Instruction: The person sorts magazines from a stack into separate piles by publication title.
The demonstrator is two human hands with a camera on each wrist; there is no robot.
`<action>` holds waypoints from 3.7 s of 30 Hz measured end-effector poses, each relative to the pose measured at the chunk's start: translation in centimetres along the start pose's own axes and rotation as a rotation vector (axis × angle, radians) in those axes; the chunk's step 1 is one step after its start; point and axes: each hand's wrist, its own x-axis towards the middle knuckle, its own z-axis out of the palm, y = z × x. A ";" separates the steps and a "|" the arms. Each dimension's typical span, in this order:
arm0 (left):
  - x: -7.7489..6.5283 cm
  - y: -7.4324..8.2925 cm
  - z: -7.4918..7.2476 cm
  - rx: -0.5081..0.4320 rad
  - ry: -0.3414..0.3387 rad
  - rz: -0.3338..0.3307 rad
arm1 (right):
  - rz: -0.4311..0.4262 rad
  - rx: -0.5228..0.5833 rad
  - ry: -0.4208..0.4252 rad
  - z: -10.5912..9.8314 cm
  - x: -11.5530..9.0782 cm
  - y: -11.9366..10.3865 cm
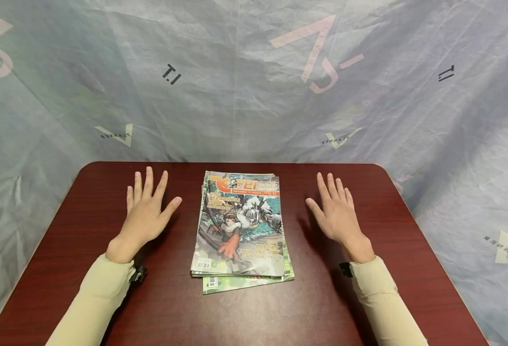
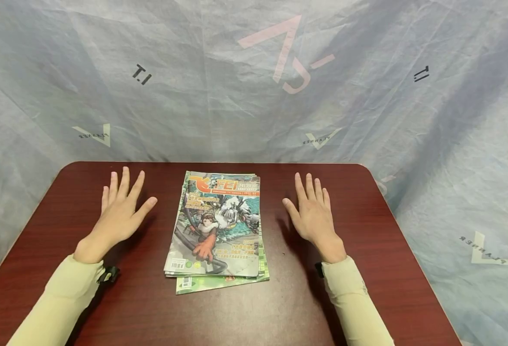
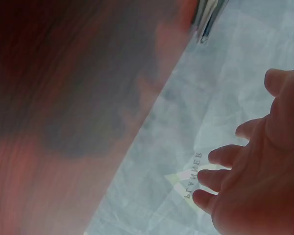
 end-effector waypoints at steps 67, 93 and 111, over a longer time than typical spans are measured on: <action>-1.5 5.6 7.2 -0.657 -0.003 -0.111 | 0.100 0.689 -0.162 5.4 -1.1 -4.3; -1.2 4.7 5.7 -0.585 0.017 -0.042 | 0.095 0.696 -0.154 4.7 -1.6 -6.7; -1.4 5.0 4.9 -0.617 -0.032 -0.006 | 0.028 0.839 -0.226 4.7 -1.9 -6.6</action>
